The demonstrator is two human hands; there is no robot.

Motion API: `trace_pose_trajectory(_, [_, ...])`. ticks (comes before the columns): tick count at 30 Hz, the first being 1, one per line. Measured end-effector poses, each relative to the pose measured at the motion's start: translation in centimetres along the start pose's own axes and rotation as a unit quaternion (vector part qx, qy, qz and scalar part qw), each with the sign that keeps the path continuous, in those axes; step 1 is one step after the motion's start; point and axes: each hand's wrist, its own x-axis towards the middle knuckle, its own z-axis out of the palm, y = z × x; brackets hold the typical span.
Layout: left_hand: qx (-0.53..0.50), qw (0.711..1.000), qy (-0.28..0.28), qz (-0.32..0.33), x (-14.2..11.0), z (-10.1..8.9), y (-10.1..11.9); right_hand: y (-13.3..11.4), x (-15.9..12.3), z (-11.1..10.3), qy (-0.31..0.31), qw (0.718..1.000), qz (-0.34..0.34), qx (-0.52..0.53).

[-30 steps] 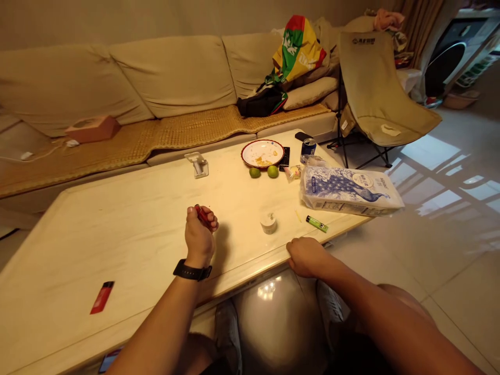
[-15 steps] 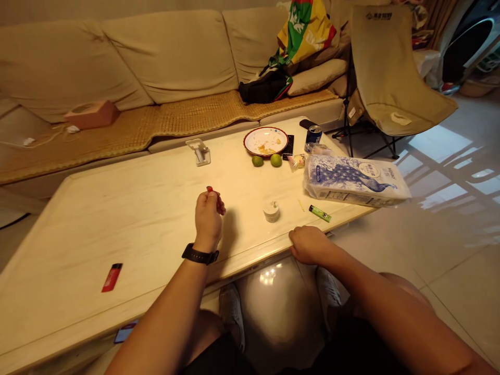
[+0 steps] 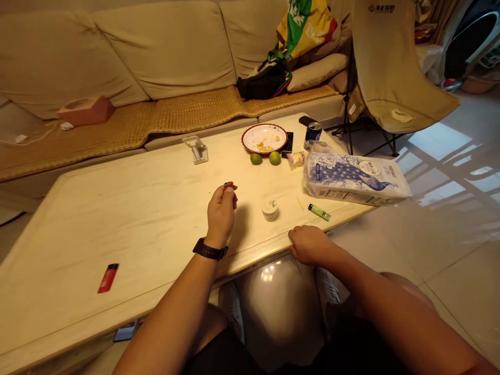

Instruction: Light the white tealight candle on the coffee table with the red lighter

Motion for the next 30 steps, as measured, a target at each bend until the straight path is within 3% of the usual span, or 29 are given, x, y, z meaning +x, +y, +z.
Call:
trace_pose_trajectory(4, [-0.086, 0.992, -0.078, -0.046, 0.1, -0.2, -0.1, 0.3, 0.2, -0.2, -0.005, 1.000, 0.006, 0.006])
trace_pose_trajectory(7, [-0.116, 0.979, -0.147, -0.079, -1.1, 0.6, 0.4, 0.7, 0.0, -1.1, -0.005, 0.998, 0.010, 0.063])
trace_pose_trajectory(9, [-0.113, 0.969, -0.201, -0.083, -2.8, 1.5, 1.0, 0.8, -0.3, -2.0, 0.090, 0.982, 0.024, 0.166])
trace_pose_trajectory(11, [-0.105, 0.953, -0.269, -0.092, -4.9, 2.5, 1.4, 0.3, -0.6, -2.9, 0.205, 0.936, 0.011, 0.286])
trace_pose_trajectory(13, [-0.096, 0.937, -0.322, -0.095, -6.8, 3.3, 1.6, -0.6, -0.7, -3.3, 0.244, 0.892, -0.032, 0.379])
trace_pose_trajectory(15, [-0.086, 0.933, -0.341, -0.082, -8.2, 3.9, 1.4, -1.4, -0.6, -3.3, 0.256, 0.868, -0.060, 0.421])
trace_pose_trajectory(18, [-0.050, 0.932, -0.352, -0.067, -8.7, 4.1, 0.6, -1.3, -0.1, -3.0, 0.270, 0.842, -0.027, 0.466])
trace_pose_trajectory(20, [-0.040, 0.943, -0.326, -0.063, -8.0, 3.8, 0.2, 0.0, 0.3, -3.0, 0.328, 0.801, 0.016, 0.501])
trace_pose_trajectory(22, [-0.023, 0.963, -0.261, -0.062, -6.6, 3.3, 0.1, 1.8, 0.6, -3.2, 0.375, 0.769, 0.054, 0.515])
trace_pose_trajectory(23, [-0.016, 0.969, -0.236, -0.069, -5.9, 2.9, 0.2, 2.7, 0.7, -3.4, 0.384, 0.775, 0.064, 0.498])
trace_pose_trajectory(26, [-0.002, 0.986, -0.149, -0.076, -3.7, 1.8, 0.9, 4.1, 1.0, -3.6, 0.388, 0.846, 0.024, 0.365])
trace_pose_trajectory(30, [-0.002, 0.994, -0.076, -0.082, -1.9, 0.9, 1.5, 3.8, 1.2, -3.4, 0.305, 0.914, 0.022, 0.266])
